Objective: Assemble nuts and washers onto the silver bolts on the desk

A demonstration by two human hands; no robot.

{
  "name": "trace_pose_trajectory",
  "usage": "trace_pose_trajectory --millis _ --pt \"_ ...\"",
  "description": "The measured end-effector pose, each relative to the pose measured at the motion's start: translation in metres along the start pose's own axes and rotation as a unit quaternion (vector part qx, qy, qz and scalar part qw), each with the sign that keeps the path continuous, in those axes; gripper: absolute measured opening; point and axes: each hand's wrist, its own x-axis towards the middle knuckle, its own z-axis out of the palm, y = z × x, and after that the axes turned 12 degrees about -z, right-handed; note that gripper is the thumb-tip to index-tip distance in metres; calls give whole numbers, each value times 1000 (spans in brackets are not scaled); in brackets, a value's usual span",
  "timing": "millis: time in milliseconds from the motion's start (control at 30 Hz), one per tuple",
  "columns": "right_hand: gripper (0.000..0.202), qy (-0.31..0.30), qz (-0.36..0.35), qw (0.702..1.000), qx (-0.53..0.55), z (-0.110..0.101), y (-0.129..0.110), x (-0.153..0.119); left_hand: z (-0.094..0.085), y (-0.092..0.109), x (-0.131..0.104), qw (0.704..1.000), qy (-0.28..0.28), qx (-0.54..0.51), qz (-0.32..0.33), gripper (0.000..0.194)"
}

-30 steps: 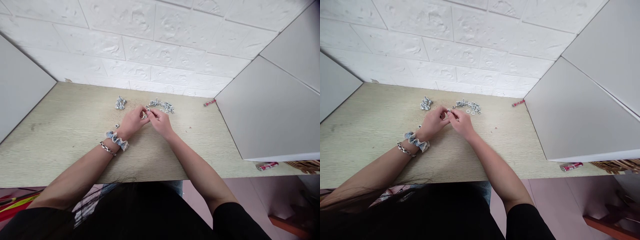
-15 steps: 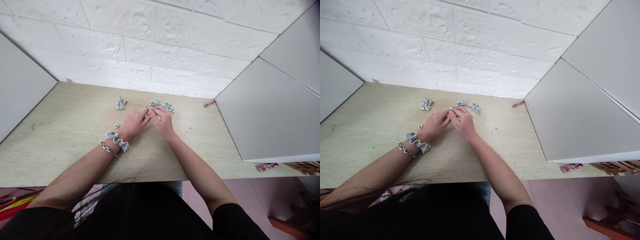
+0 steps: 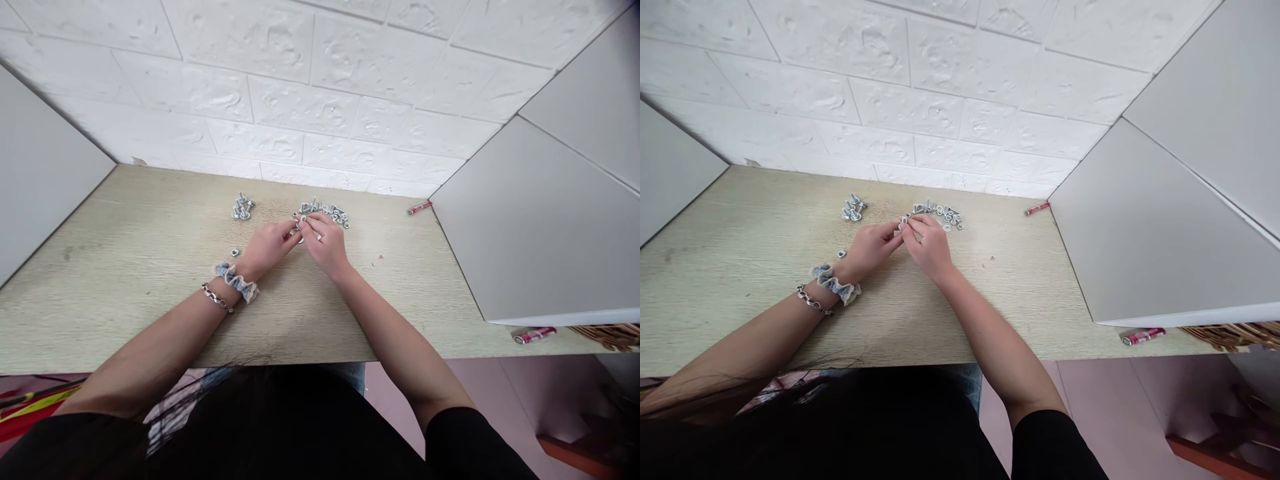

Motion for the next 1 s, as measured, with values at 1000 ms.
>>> trace_pose_trajectory --millis 1000 --pt "16 -19 12 1000 5 1 -1 -2 -2 13 0 882 -184 -381 -207 32"
